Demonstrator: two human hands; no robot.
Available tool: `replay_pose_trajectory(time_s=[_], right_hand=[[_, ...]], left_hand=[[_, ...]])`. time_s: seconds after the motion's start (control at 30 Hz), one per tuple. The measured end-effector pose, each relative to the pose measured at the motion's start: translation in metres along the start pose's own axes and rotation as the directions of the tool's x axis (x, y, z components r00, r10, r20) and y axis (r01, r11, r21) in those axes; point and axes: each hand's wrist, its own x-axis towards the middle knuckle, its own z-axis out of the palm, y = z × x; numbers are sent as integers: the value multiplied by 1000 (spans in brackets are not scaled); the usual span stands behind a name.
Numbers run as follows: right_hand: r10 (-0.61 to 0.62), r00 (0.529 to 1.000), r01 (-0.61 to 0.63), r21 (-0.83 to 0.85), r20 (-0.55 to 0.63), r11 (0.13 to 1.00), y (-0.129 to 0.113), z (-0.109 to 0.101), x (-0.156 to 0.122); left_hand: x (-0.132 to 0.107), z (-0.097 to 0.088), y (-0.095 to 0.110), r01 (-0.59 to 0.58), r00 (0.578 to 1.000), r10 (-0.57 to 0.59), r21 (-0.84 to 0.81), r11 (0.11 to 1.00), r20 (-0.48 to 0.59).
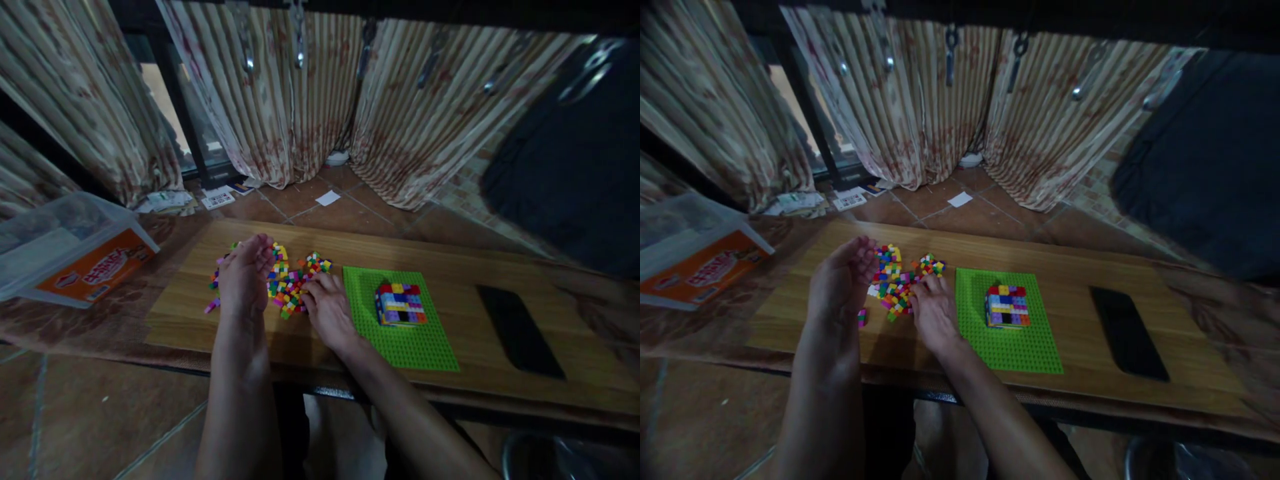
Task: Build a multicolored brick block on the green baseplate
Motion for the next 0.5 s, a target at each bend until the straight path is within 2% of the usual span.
replay_pose_trajectory(time_s=[0.17, 0.37, 0.5], right_hand=[[-15, 996, 23, 93, -86, 995, -6, -10, 0], [86, 989, -42, 326, -122, 944, -11, -29, -6], [118, 984, -58, 375, -137, 925, -3, -36, -12]], left_hand=[[-1, 1, -1, -4, 1000, 4, 14, 1000, 7], [-4, 3, -8, -30, 994, 19, 103, 994, 106], [-8, 5, -14, -57, 988, 26, 202, 978, 154]])
